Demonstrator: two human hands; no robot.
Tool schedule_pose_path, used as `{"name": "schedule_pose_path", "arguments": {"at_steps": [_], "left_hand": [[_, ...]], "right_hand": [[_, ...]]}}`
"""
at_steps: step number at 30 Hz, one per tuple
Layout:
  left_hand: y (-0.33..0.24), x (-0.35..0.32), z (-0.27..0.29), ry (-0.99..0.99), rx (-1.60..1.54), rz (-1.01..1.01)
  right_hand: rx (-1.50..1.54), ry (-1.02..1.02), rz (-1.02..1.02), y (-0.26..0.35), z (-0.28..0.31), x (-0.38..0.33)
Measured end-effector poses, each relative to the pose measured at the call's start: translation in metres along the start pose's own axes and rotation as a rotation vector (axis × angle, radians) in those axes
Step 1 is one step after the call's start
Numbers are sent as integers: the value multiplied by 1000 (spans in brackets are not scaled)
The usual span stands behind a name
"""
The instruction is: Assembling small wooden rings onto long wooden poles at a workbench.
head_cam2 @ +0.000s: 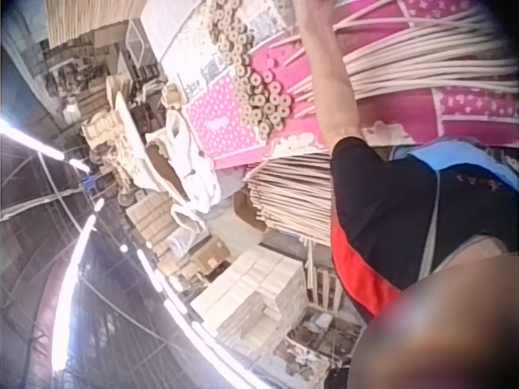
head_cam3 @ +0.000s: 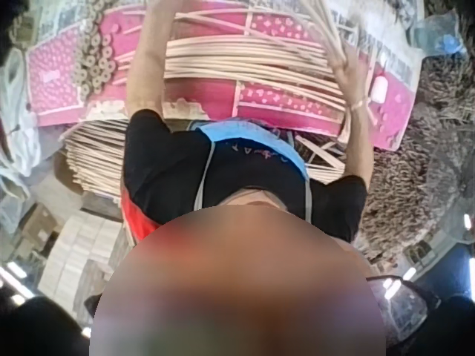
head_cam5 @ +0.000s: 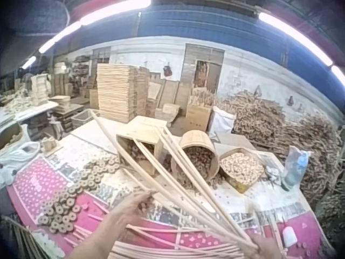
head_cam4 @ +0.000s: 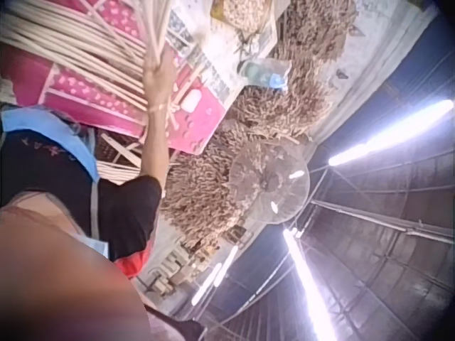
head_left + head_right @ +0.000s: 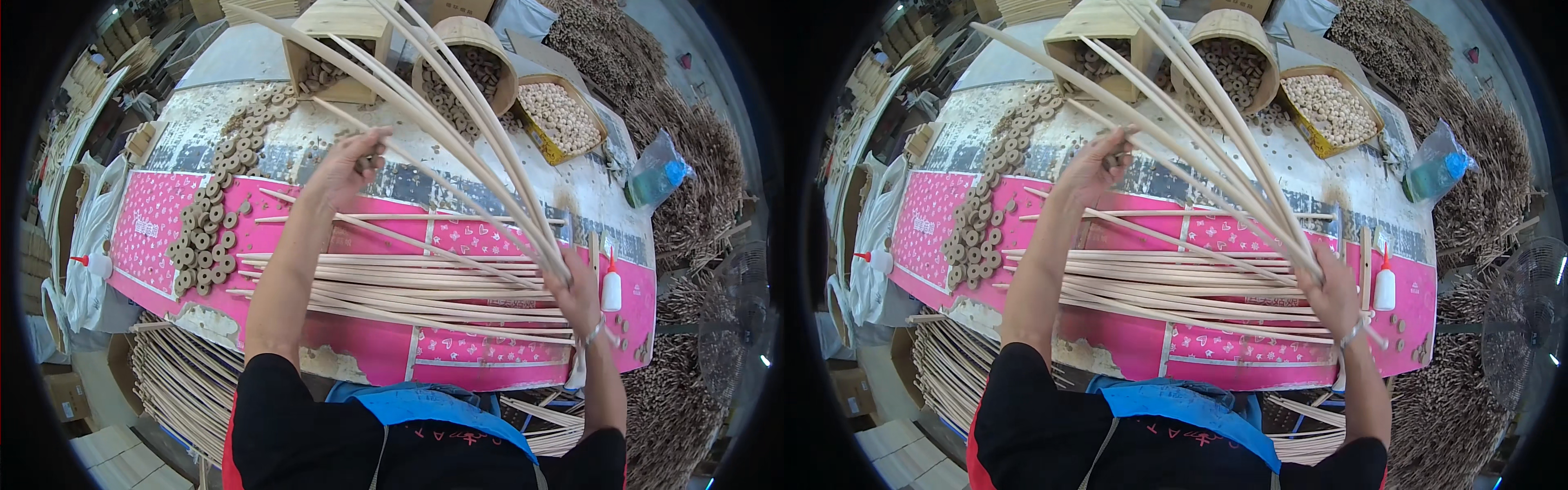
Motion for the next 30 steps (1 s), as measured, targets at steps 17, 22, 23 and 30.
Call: {"name": "schedule_pose_path", "arguments": {"at_steps": [17,22,23,30], "left_hand": [[28,14,77,-259,-219,6],[12,15,77,-174,-291,-236],[11,15,81,-153,-292,-226],[-2,4,64,-209,-109,-299]], "right_hand": [[381,118,-116,11,-6,119],[285,124,-239,-5,21,34],[286,114,-270,-7,23,20],[232,34,-353,-29,31,-64]]}}
Point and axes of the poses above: each hand's wrist, its own x-axis towards the middle knuckle, its own z-axis out of the back of the hand, y = z × x, the point moved 7 cm from there along x, towards the middle knuckle, and after that the axes turned 5 degrees about -y, right-handed, at the moved point
